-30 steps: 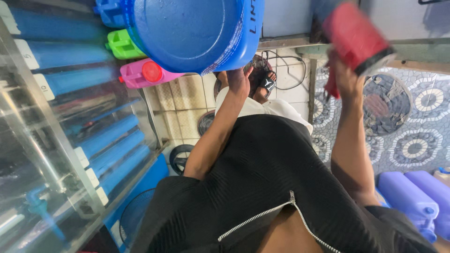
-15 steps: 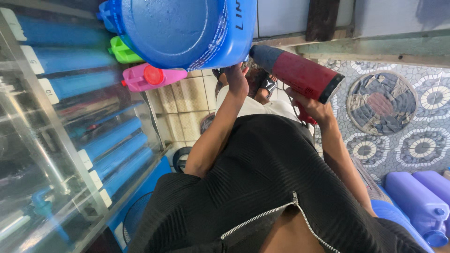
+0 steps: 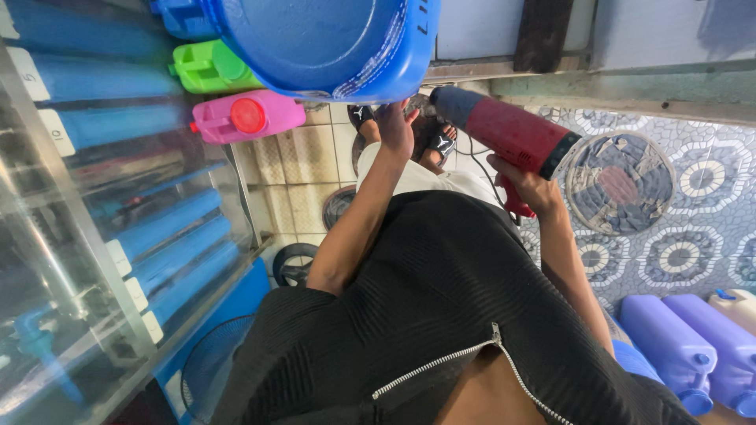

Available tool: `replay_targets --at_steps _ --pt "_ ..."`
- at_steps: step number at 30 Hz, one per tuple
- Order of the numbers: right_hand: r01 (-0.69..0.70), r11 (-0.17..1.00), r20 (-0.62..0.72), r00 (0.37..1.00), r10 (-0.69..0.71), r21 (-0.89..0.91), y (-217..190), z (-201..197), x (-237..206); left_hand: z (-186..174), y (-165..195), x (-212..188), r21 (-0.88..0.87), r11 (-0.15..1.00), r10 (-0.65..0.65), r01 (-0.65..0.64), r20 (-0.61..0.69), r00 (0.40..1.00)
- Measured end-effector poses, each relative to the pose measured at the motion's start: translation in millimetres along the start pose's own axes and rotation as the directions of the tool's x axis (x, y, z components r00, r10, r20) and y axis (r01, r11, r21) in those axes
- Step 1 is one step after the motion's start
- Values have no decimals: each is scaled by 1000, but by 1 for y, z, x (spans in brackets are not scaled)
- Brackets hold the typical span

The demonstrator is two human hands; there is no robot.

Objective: The person fills a blue plastic water jug from a tap, secures the cap, and uses a heat gun to shrink-wrap a label around the neck. They repeat the process with a second jug, filling it and applying a label with the heat gun.

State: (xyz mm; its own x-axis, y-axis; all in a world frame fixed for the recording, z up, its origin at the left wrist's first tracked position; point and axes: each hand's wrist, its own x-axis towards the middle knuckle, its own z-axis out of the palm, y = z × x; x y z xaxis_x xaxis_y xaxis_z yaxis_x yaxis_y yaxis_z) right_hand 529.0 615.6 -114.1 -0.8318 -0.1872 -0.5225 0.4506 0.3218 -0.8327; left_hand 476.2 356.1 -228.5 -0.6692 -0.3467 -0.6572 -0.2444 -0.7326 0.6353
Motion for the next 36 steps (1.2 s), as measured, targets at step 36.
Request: replay_targets --at_steps 36 --pt "-2 976 -554 823 126 219 20 109 -57 -72 169 29 414 908 90 -64 -43 995"
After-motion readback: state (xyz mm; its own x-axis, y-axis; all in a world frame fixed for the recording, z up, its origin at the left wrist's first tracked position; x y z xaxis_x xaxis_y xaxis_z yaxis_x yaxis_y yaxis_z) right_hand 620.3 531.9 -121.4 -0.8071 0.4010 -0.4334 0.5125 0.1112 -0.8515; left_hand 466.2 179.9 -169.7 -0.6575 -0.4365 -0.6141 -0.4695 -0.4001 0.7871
